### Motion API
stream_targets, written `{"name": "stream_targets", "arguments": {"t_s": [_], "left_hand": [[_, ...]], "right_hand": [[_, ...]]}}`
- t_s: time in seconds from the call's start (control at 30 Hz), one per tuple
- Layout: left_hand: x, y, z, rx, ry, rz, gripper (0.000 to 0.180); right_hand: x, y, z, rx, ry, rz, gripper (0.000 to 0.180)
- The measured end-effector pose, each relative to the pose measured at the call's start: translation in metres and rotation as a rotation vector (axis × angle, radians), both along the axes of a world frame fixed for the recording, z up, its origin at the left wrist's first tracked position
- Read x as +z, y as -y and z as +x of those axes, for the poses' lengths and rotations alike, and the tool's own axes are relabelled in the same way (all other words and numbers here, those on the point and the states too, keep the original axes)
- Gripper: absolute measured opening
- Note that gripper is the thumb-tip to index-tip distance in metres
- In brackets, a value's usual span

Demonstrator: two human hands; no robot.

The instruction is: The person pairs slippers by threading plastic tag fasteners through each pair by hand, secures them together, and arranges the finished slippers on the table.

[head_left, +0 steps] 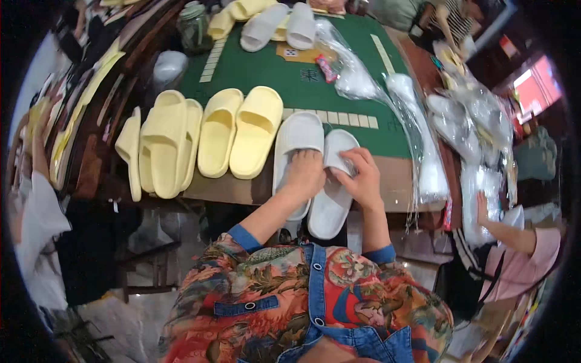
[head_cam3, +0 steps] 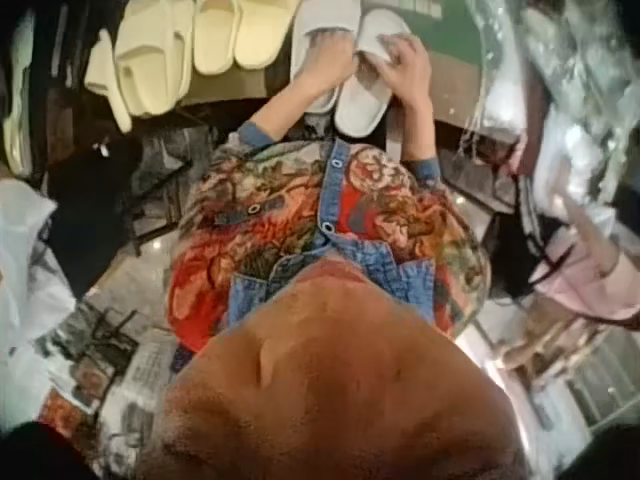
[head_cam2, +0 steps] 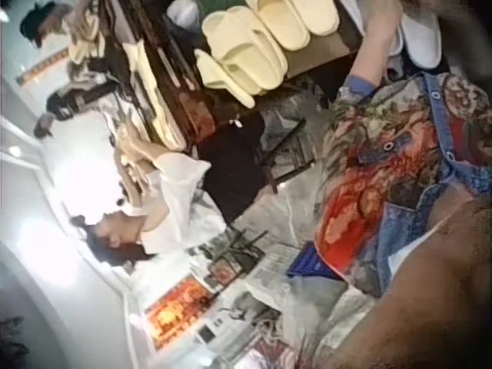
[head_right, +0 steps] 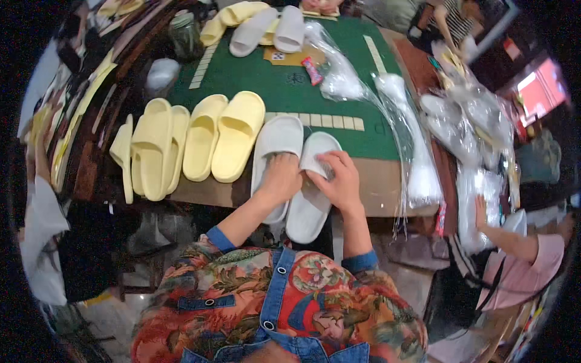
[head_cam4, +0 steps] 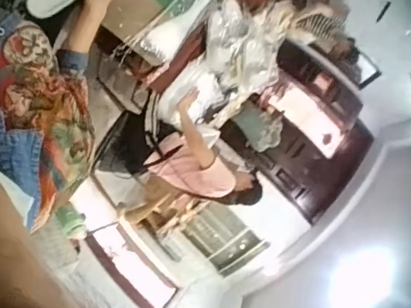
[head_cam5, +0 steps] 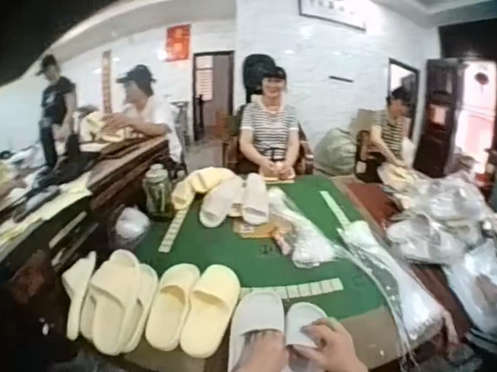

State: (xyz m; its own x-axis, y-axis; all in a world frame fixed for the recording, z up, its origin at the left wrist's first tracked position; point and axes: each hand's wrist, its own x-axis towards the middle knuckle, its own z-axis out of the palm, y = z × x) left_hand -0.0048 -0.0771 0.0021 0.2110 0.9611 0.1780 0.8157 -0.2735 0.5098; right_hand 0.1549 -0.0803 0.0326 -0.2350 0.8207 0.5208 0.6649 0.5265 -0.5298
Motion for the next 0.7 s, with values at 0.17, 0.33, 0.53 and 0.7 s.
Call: {"name": "stream_targets", "arguments": {"t_s": [0.17,0.33,0.53,0.7], "left_hand": [[0.032,0.030,-0.023,0.037,0.071,0.304,0.025],[0.071,0.037,-0.083,0.243,0.108,0.511,0.033],[0.046,-0.020,-0.160,0.554,0.042,0.543,0.025],[0.016,-0.040,-0.164,0.601,-0.133,0.533,0.024]], "right_hand": [[-0.020,-0.001,0.031,-0.035,-0.818,-0.276,0.012],[-0.033,-0.017,0.039,-0.136,-0.989,-0.309,0.020],[-0.043,-0.019,0.022,-0.102,-0.676,-0.360,0.023],[-0.045,-0.019,0.023,-0.097,-0.548,-0.340,0.020]]}}
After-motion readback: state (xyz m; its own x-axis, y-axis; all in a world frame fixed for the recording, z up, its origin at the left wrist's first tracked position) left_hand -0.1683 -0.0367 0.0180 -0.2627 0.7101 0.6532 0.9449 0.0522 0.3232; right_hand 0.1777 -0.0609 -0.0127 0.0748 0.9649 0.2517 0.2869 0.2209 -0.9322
